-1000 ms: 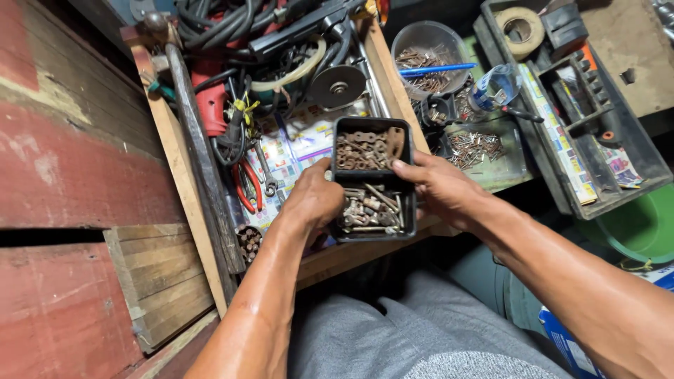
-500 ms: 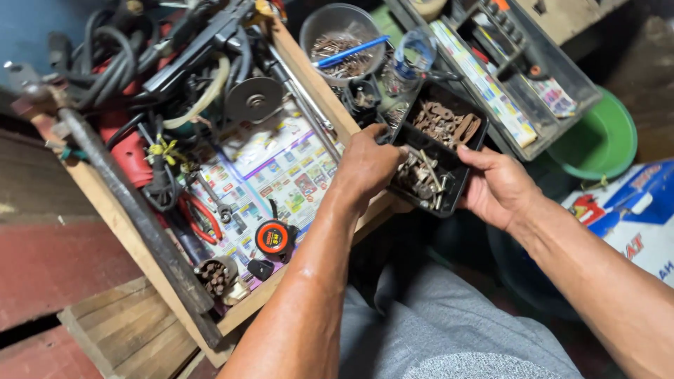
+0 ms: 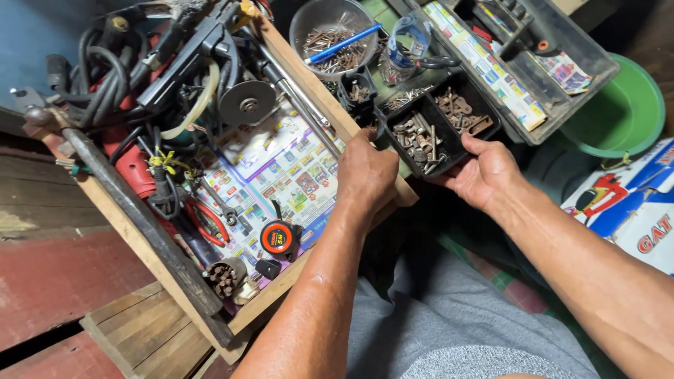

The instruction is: Organizing and searching through various hand tools, nails, and hardware in a workshop drawer.

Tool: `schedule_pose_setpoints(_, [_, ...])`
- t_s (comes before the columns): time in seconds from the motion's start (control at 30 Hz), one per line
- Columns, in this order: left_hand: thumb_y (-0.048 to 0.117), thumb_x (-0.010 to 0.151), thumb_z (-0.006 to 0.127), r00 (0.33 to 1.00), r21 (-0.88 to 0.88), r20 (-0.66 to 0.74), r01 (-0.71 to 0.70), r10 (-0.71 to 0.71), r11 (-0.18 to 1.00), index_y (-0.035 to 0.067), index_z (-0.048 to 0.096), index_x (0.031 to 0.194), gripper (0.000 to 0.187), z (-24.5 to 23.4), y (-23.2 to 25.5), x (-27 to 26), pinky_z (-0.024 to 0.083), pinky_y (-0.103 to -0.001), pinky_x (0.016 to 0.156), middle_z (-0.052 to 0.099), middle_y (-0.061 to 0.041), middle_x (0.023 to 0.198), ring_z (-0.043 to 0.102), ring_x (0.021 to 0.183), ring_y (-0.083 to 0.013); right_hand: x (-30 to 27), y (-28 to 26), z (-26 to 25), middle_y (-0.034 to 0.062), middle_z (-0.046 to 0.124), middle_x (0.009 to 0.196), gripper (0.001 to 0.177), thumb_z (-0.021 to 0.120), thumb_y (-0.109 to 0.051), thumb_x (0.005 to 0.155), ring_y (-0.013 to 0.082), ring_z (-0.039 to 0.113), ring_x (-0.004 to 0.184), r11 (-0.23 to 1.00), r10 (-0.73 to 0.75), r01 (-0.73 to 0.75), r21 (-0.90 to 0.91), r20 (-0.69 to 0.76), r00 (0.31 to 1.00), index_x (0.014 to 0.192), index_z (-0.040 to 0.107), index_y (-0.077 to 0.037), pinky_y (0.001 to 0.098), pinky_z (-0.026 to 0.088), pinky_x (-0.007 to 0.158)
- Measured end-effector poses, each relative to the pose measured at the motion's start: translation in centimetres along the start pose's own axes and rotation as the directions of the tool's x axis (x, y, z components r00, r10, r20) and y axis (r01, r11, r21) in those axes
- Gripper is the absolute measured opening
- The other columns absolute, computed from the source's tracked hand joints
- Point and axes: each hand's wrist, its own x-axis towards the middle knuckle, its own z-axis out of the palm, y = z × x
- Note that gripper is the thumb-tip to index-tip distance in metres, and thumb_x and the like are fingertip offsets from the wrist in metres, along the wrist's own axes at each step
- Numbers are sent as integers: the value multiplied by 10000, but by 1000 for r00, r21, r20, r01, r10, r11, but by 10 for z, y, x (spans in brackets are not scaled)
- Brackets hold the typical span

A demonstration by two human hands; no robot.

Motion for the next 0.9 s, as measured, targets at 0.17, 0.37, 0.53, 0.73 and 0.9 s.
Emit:
schedule_pose_setpoints(0.17, [80, 756, 589, 996, -9, 29, 82, -82, 997, -16, 637, 1310, 565, -7, -2, -11, 505, -415, 1023, 727, -299, 1096, 705, 1117, -381, 15, 8, 2, 146, 623, 1458, 443, 380, -274, 1055, 363, 597, 1346, 995, 25, -24, 99, -9, 1000, 1416, 527, -65, 652, 437, 1114])
schedule_pose_setpoints(0.37, [99, 781, 608, 994, -40, 66, 94, -92, 995, -13, 625, 1315, 545, -5, -12, -19, 528, -413, 991, 748, -259, 1086, 729, 1080, -361, 34, 15, 8, 149, 599, 1487, 451, 375, -290, 1056, 373, 580, 1361, 989, 26, -25, 143, -7, 1000, 1422, 511, -64, 654, 422, 1124])
schedule_pose_setpoints(0.53, [140, 831, 642, 993, 49, 99, -71, 66, 996, 36, 681, 1265, 448, -6, -1, -13, 523, -457, 981, 718, -252, 1101, 692, 1097, -400, 34, 12, 13, 155, 602, 1479, 447, 383, -294, 1060, 382, 577, 1361, 989, 42, -39, 141, -16, 999, 1420, 503, -59, 654, 405, 1131])
schedule_pose_setpoints(0.73, [97, 818, 584, 930, 522, 118, -357, 348, 775, 46, 752, 999, 252, 15, -12, 26, 481, -486, 987, 695, -167, 1142, 598, 1145, -392, 29, 8, -10, 127, 644, 1438, 423, 397, -270, 1047, 338, 611, 1336, 996, 1, -1, 87, 4, 1000, 1399, 533, -78, 631, 422, 1130])
schedule_pose_setpoints(0.9, [194, 869, 536, 865, 737, 134, -413, 483, 535, 91, 826, 900, 310, 31, -23, 43, 134, -665, 1168, 742, -136, 1082, 412, 1379, -473, 17, 12, -31, 92, 664, 1378, 376, 422, -262, 1044, 304, 633, 1276, 1000, -5, 8, 29, -89, 996, 1370, 550, -126, 608, 449, 1102])
